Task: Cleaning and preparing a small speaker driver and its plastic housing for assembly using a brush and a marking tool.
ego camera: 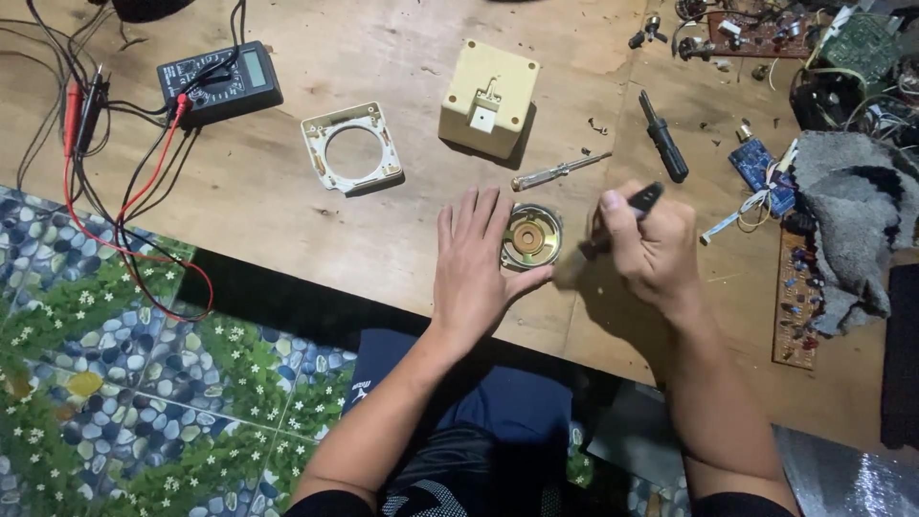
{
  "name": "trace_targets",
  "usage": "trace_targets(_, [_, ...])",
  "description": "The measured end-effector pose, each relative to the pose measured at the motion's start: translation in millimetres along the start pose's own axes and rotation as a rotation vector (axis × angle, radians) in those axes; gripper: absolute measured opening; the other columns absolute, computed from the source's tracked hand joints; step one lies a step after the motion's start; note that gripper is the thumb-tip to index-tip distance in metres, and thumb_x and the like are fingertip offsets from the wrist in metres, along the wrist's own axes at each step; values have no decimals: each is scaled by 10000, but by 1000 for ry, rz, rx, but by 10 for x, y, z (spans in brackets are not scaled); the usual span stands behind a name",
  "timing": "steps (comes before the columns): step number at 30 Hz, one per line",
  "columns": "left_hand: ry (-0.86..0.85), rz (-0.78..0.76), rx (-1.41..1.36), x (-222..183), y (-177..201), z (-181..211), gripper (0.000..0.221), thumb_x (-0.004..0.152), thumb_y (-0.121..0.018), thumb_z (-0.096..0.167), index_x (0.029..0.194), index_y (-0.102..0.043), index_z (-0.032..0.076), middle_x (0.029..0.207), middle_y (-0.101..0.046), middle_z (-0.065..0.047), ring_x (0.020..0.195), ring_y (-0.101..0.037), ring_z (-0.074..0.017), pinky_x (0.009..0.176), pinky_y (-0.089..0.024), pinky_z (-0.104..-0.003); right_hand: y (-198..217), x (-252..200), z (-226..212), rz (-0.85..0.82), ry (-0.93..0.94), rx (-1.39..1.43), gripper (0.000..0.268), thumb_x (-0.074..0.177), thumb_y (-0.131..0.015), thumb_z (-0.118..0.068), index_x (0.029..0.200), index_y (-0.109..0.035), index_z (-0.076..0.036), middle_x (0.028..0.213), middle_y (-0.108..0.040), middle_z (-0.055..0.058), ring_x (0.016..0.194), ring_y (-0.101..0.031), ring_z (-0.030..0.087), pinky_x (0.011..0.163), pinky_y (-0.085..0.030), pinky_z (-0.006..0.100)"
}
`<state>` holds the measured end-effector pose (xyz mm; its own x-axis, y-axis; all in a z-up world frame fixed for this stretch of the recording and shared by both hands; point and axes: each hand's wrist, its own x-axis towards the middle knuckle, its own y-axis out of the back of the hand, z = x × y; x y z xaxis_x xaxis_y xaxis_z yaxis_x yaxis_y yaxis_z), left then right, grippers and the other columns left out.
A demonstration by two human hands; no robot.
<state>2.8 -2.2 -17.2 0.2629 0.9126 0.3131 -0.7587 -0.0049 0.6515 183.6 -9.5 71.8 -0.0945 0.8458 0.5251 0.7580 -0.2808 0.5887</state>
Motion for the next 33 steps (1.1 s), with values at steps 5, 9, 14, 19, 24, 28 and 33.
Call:
trace_targets(5, [4,-20,6,26,57,40,965,652,-872,559,1385,-519,39,1463,-514,-194,1445,-392,-427,1192,-227,-631,11,17,134,-30,40,-17,360,1099,-582,-78,751,-668,-58,588,-598,108,557,-610,315,608,-495,350])
trace_targets(9, [-1,19,2,4,36,42,949,687,-832,614,1356,-546,5,1443,-534,-213,1432,-415,-421,1192,-236,-614,59,-89,315,-23,-113,99,464,1141,-502,-105,688,-604,-101,574,-588,47,550,-563,189,660,-481,311])
trace_targets(14, [-14,48,8,2,6,19,965,686,-817,641,1354,-545,-1,1436,-538,-218,1426,-426,-423,1196,-237,-617,86,-13,181,-60,-82,-67,260,1135,-508,-78,908,-619,-18,751,-607,170,722,-611,361,728,-502,421])
trace_targets(19, [-13,72,9,-14,-32,0,967,708,-802,656,1359,-534,-6,1432,-539,-214,1423,-432,-414,1198,-239,-612,-33,14,151,-437,-92,-318,336,969,-649,-117,1248,-603,66,943,-564,291,907,-617,570,795,-517,625])
trace_targets(24, [-5,19,5,-39,-31,-20,1066,698,-860,565,1498,-432,6,1487,-503,-214,1458,-402,-402,1211,-221,-623,-167,-41,125,-426,-261,-248,365,846,-775,-151,1168,-724,14,923,-741,252,901,-714,472,777,-574,515])
trace_targets(28, [23,48,-73,-38,-10,17,1243,597,-930,545,1525,-362,-57,1475,-491,-303,1436,-420,-452,1219,-209,-618,-180,-80,235,-315,-340,-256,264,812,-799,-154,1050,-764,-48,822,-747,187,813,-738,389,654,-573,437])
trace_targets(33, [45,74,-79,-71,16,43,1277,651,-894,584,1545,-280,-89,1494,-424,-346,1432,-412,-482,1214,-242,-608,-43,124,-154,-170,-506,-85,142,927,-758,-89,1039,-757,-1,777,-715,210,737,-654,258,656,-526,406])
